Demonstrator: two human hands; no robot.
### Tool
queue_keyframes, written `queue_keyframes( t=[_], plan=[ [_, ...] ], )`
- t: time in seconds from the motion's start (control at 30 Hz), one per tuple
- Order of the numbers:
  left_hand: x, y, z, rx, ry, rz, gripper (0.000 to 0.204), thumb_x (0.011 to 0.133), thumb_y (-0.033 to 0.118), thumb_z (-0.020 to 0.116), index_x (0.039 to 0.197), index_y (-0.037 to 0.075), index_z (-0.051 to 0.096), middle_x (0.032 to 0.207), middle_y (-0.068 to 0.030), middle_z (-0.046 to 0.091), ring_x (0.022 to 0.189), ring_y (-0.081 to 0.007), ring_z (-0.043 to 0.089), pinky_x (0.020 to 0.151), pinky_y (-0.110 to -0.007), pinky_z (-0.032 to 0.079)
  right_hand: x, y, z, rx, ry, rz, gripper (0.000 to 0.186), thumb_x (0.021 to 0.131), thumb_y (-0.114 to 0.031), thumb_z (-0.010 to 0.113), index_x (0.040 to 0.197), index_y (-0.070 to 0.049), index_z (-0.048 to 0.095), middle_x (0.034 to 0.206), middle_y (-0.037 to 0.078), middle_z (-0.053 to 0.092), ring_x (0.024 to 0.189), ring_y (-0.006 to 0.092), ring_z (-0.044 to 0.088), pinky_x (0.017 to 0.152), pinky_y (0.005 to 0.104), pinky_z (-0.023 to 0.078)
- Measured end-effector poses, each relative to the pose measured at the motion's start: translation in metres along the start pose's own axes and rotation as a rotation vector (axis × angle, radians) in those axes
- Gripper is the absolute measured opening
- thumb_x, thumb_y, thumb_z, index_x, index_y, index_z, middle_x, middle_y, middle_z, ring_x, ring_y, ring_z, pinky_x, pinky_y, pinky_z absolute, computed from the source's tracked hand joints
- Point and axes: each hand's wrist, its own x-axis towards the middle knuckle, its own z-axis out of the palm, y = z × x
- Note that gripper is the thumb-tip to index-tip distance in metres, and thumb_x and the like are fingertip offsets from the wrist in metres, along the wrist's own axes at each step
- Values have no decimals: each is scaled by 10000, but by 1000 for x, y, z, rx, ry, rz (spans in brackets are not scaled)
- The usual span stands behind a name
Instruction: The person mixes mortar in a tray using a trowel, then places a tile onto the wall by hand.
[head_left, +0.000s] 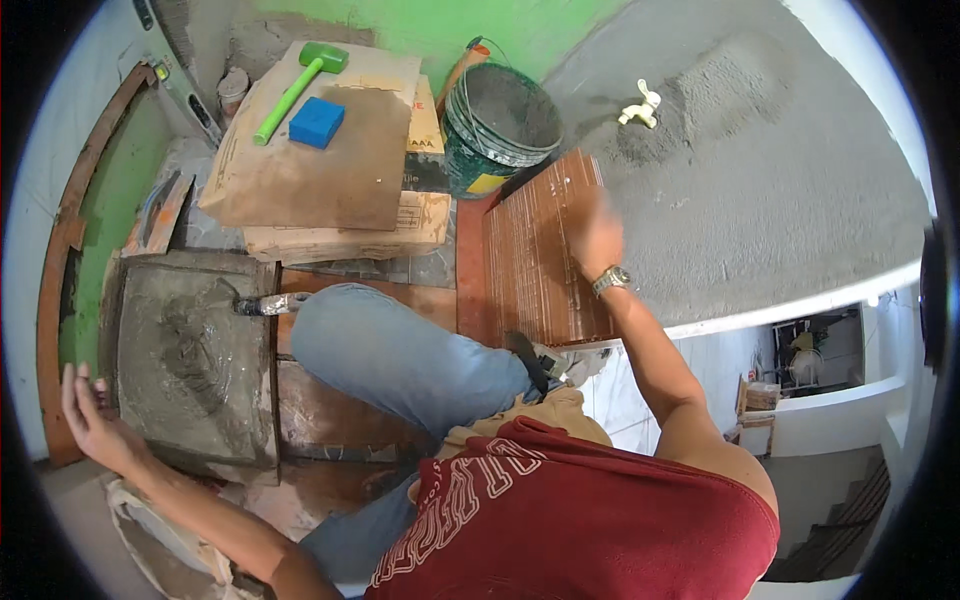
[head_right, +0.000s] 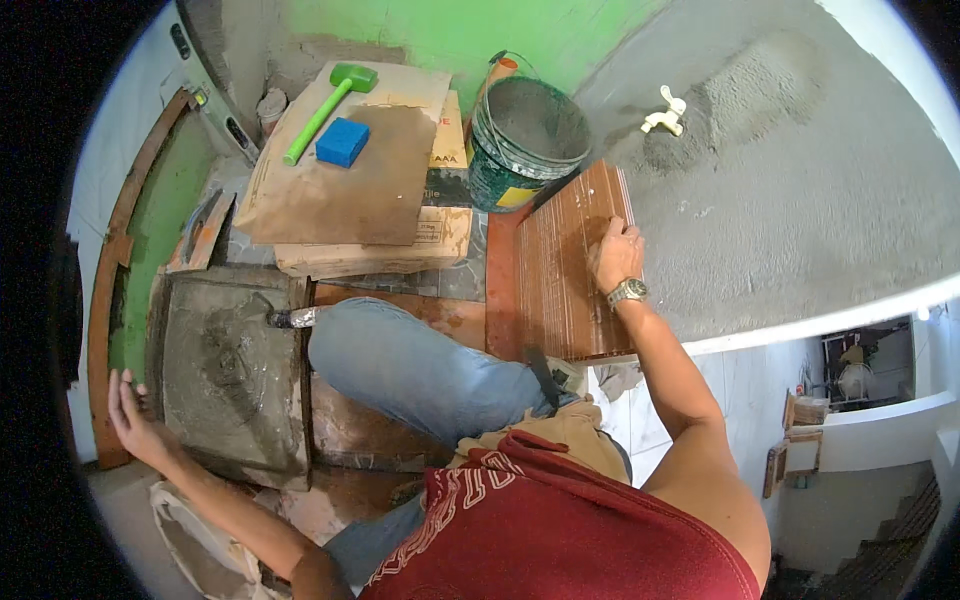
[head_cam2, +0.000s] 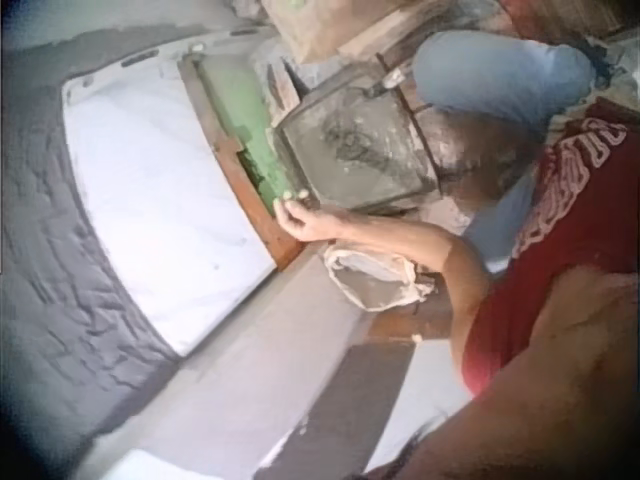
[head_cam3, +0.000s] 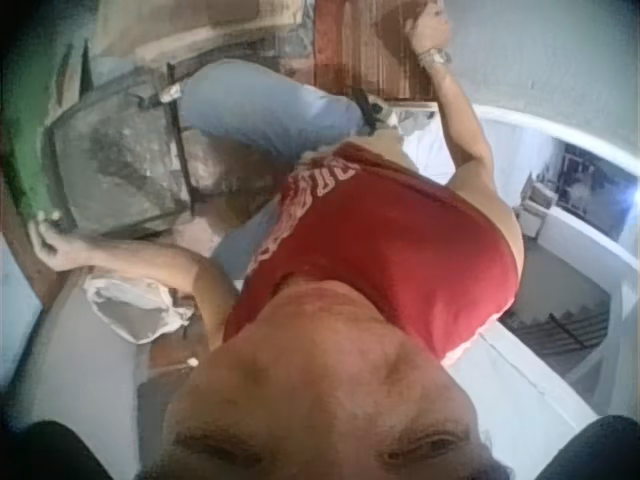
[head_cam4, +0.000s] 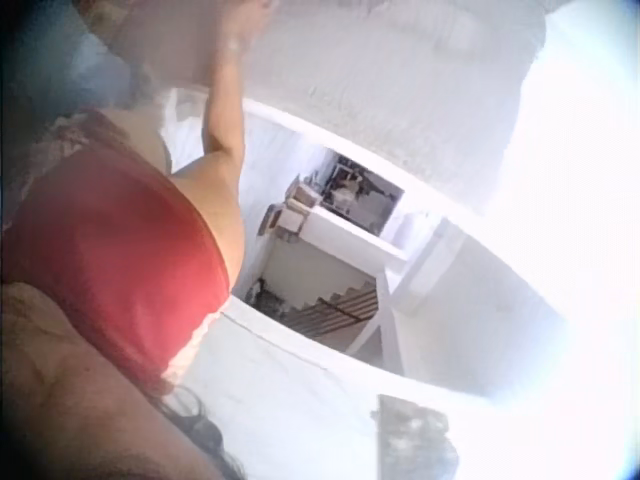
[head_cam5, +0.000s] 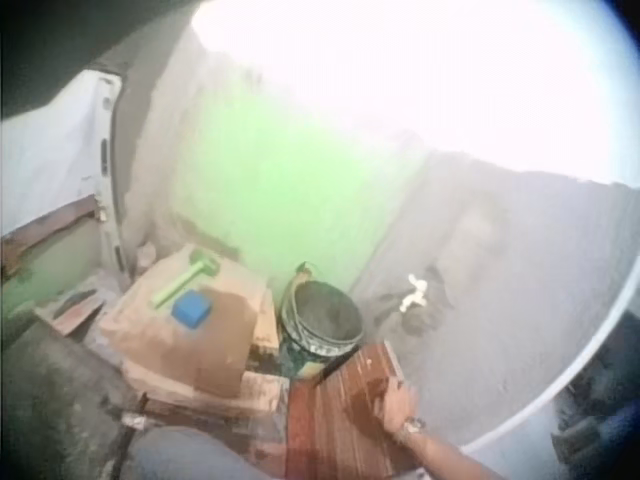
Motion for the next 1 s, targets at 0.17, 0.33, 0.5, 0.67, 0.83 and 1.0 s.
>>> queue_keyframes(
  t=[0.17, 0.33, 0.5, 0.67, 0.83, 1.0],
  plan=[
    [-67, 57, 59, 254, -186, -265, 265, 988, 177, 628, 1191, 12, 665, 992, -47, 686, 808, -132, 560, 762, -272, 469, 24, 6, 16, 192, -150, 203, 577, 811, -312, 734, 1236, 26, 541, 1075, 333, 615, 1038, 519, 609, 914, 523, 524],
    [-161, 115, 13, 144, -250, -733, 261, 1006, 154, 611, 1237, 33, 627, 1053, -98, 694, 829, -153, 647, 741, -295, 561, 51, -2, -5, 227, -732, 357, 563, 819, -388, 745, 1111, 83, 649, 1112, 328, 669, 1091, 432, 657, 960, 454, 521],
    [-185, 239, -8, 499, -621, -839, 281, 978, 121, 585, 1228, 6, 641, 953, -128, 720, 815, -174, 677, 735, -340, 551, 24, 8, -39, 261, -757, 315, 508, 820, -402, 730, 993, 75, 710, 1073, 320, 681, 1055, 441, 666, 923, 460, 528],
    [-125, 440, 33, 801, -771, -474, 368, 935, 201, 630, 1239, -5, 625, 1118, -217, 696, 1021, -379, 674, 924, -430, 503, 19, -4, -145, 268, -754, 75, 525, 827, -404, 712, 971, 100, 702, 1004, 337, 682, 999, 454, 678, 884, 489, 529],
    [2, 725, 159, 580, -867, -76, 287, 949, 198, 597, 1199, 71, 657, 1053, -174, 684, 968, -385, 664, 836, -458, 544, 43, 28, -263, 371, -661, 72, 436, 784, -306, 756, 876, 117, 703, 980, 341, 684, 952, 440, 690, 858, 464, 539],
    [-27, 910, 121, 755, -638, 502, 167, 848, 144, 627, 997, 73, 647, 899, -115, 662, 811, -321, 667, 703, -419, 542, 72, -37, -354, 326, -659, -396, 410, 773, -284, 762, 866, 111, 706, 960, 333, 690, 927, 445, 694, 845, 462, 542]
  ],
)
